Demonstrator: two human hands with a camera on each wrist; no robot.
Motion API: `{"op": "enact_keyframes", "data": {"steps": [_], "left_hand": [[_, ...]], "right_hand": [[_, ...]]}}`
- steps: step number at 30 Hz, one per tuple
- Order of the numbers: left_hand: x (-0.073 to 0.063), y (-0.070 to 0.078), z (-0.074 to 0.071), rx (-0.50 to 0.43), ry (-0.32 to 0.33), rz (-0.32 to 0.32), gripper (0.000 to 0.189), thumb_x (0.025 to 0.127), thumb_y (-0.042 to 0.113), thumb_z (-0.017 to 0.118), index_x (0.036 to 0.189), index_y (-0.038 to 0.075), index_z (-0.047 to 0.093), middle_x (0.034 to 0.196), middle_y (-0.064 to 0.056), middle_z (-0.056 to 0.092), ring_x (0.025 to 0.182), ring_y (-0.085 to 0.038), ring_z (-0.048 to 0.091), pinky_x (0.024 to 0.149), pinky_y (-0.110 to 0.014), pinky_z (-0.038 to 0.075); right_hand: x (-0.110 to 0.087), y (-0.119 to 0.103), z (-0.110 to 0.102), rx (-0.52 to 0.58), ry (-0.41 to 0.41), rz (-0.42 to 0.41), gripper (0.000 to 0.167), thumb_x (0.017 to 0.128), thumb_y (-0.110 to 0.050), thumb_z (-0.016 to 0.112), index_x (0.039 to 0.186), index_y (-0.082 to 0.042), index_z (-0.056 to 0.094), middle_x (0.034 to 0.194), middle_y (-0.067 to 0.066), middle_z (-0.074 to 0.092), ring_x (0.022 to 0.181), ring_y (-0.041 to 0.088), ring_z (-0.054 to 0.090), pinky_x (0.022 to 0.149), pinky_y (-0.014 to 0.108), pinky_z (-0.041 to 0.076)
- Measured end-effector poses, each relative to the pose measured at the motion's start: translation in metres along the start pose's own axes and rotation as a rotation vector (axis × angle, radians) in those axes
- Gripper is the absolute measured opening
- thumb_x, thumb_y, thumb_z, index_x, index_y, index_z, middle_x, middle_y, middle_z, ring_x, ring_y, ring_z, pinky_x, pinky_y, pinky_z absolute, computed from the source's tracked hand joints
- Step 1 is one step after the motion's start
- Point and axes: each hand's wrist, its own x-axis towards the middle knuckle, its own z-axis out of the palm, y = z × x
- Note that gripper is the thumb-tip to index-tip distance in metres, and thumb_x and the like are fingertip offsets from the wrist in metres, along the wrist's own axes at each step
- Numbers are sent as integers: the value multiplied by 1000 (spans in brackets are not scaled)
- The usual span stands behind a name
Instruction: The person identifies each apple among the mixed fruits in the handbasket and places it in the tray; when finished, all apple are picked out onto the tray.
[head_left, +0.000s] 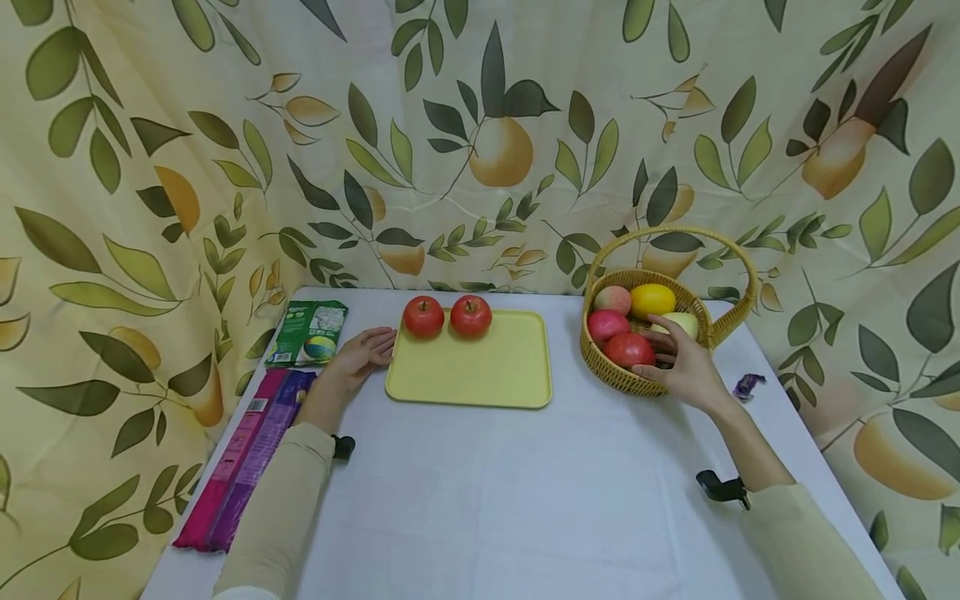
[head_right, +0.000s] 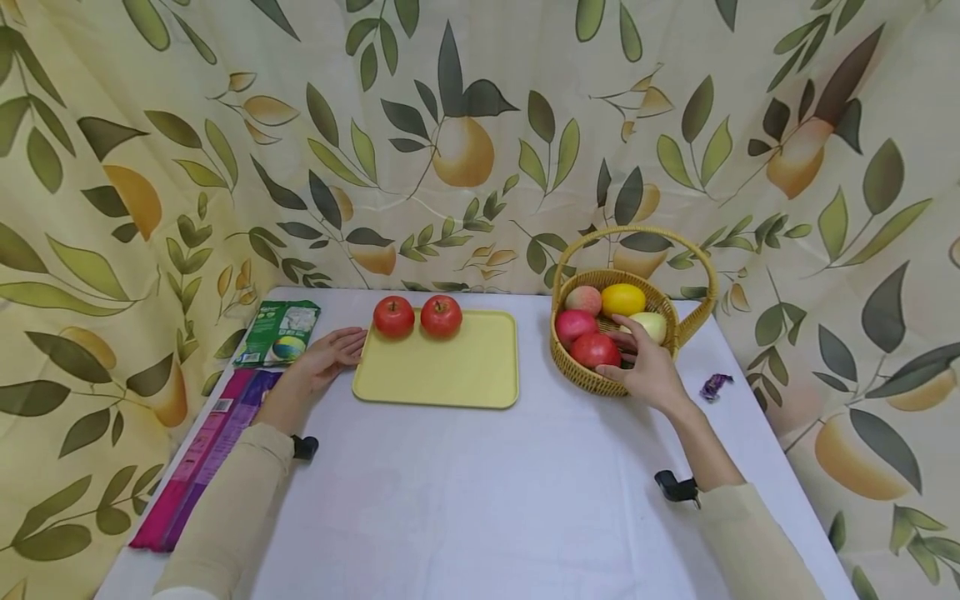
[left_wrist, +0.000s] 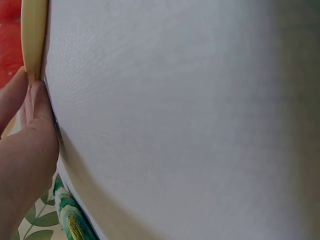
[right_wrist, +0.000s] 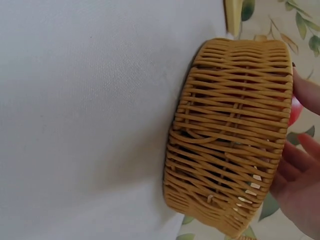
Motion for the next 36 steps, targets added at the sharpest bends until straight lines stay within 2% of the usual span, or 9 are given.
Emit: {"op": "enact_keyframes", "data": {"steps": [6, 8, 11, 13, 15, 18, 25, 28, 36], "left_hand": [[-2, 1, 1, -14, -1, 0, 80, 90, -33, 45, 161, -5, 22, 167, -24, 29, 154, -33, 32, 109, -31, 49], [-2, 1, 1, -13, -3, 3, 80, 90, -33, 44, 161, -5, 21, 167, -24, 28, 154, -33, 31, 110, -31, 49], [-2, 1, 1, -11, -6, 5, 80, 90, -32, 44, 161, -5, 20, 168, -24, 27, 155, -33, 31, 111, -31, 48], [-2, 1, 1, -13, -5, 4, 80, 90, -32, 45, 161, -5, 20, 168, -24, 27, 155, -33, 31, 111, -32, 47], [-2, 1, 1, -17, -2, 1, 80, 90, -32, 45, 162, -4, 21, 168, -23, 28, 154, -33, 31, 112, -33, 46], [-2, 0, 1, -17, 2, 2, 80, 90, -32, 46, 162, -4, 21, 168, -23, 29, 154, -32, 32, 113, -34, 45], [-1, 0, 1, -15, 11, -4, 80, 90, -32, 46, 162, -3, 22, 167, -23, 29, 154, -32, 32, 112, -32, 46], [0, 0, 0, -15, 16, -3, 81, 90, -32, 46, 162, -3, 23, 167, -22, 30, 154, -32, 33, 112, -32, 47], [-3, 2, 2, 1, 0, 2, 80, 91, -31, 46, 162, -4, 20, 168, -23, 28, 155, -32, 31, 116, -35, 42]], "right_hand": [[-4, -1, 0, 17, 42, 30, 90, 92, -14, 82, 163, -7, 27, 146, 29, 56, 123, 47, 61, 105, 60, 48], [-6, -2, -2, 45, 54, 47, 89, 94, -16, 80, 163, -6, 26, 146, 29, 56, 124, 47, 61, 105, 50, 52], [-8, -3, -6, 93, 64, 76, 89, 96, -20, 78, 164, -6, 23, 145, 31, 56, 125, 49, 60, 99, 25, 56], [-9, -4, -9, 125, 70, 99, 89, 97, -23, 77, 164, -5, 22, 145, 32, 55, 127, 51, 58, 92, 10, 52], [-9, -5, -11, 150, 80, 126, 89, 98, -26, 76, 164, -5, 22, 145, 32, 55, 129, 51, 57, 87, 5, 49], [-10, -6, -13, 176, 90, 162, 88, 99, -29, 74, 164, -3, 21, 145, 32, 55, 126, 41, 61, 86, 4, 49], [-13, -9, -16, 233, 103, 213, 89, 100, -33, 72, 165, -5, 19, 148, 33, 52, 105, -5, 58, 85, 6, 50], [-11, -13, -16, 300, 116, 218, 88, 101, -31, 71, 166, -6, 18, 146, 32, 53, 97, -8, 63, 84, 10, 55], [-6, -28, -17, 573, 131, 243, 87, 98, -23, 75, 164, -3, 21, 124, 10, 55, 89, 3, 73, 83, 26, 62]]}}
